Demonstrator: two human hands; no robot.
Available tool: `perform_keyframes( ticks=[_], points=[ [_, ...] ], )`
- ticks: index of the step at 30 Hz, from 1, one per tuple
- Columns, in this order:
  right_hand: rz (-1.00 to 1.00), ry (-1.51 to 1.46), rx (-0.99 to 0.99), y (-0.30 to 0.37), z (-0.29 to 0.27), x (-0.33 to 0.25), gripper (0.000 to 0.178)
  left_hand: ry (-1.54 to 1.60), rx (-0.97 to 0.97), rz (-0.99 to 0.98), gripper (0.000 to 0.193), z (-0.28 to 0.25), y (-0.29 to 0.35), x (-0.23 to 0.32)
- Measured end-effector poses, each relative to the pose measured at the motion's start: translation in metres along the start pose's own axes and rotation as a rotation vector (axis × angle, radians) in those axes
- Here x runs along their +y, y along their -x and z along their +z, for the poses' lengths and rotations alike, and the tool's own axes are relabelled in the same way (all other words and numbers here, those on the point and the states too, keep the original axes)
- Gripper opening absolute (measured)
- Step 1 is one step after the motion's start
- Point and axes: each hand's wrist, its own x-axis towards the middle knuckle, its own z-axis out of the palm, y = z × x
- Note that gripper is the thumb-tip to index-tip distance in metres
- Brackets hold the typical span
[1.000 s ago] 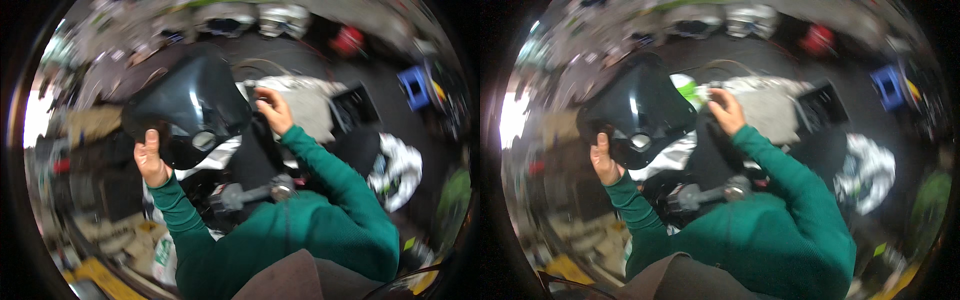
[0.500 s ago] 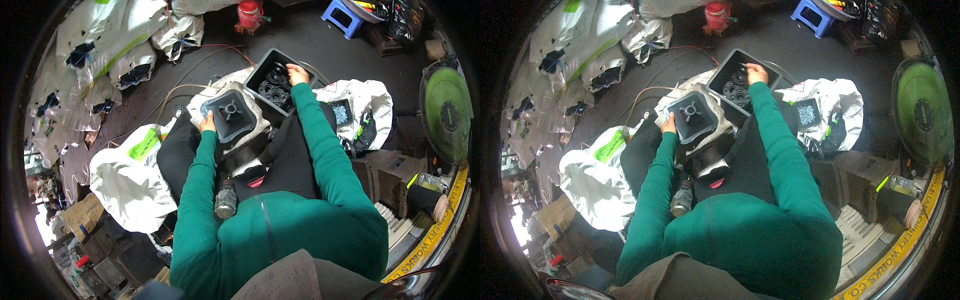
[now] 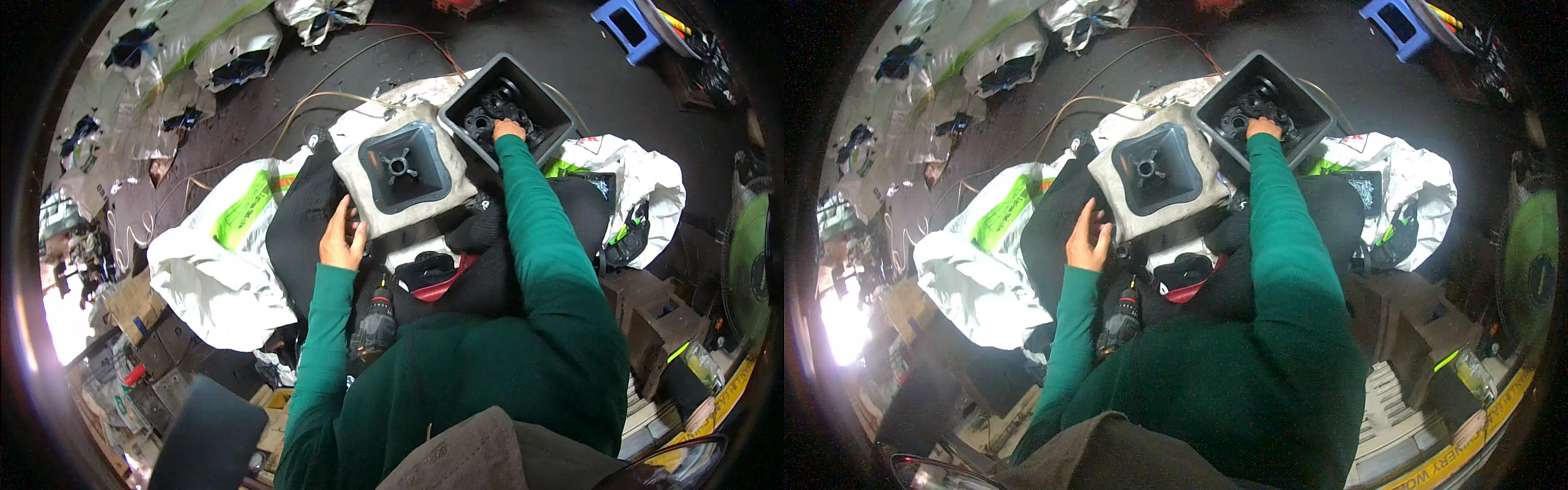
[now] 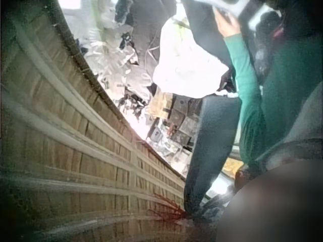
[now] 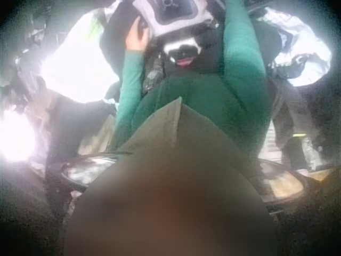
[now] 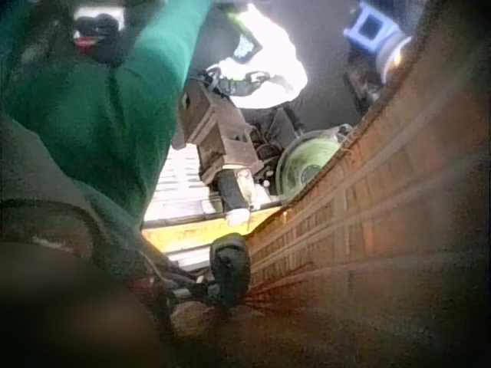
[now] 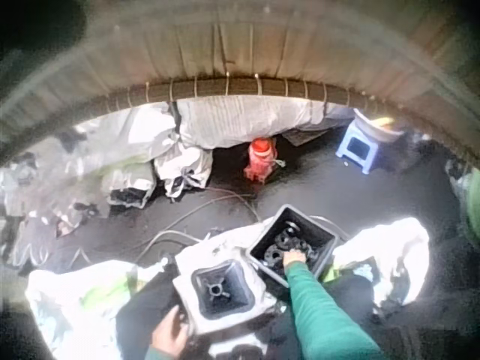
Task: The person sits on the floor and uses a cordless drill to fasten small metal rings onto a dark mechanical housing. They repeatedly pick up rings from a nearby container, position them on the housing, and tighten them with the drill.
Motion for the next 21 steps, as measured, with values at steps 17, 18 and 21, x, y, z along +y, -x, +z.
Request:
perform_keyframes(
  ticks=[17, 18, 21],
  points=[
    [-1.267, -0.356, 0.753, 0.172, -0.094, -0.122, 0.040, 0.050, -0.059, 0.086, 0.038, -0.024, 0.030, 0.004],
    [-1.251, -0.300, 0.744, 0.172, -0.088, -0.120, 0.039, 0.061, -0.067, 0.065, 0.038, -0.027, 0.033, 0.003],
    [-1.242, -0.224, 0.709, 0.173, -0.074, -0.110, 0.041, 0.076, -0.078, 0.057, 0.037, -0.032, 0.039, 0.001]
  ],
)
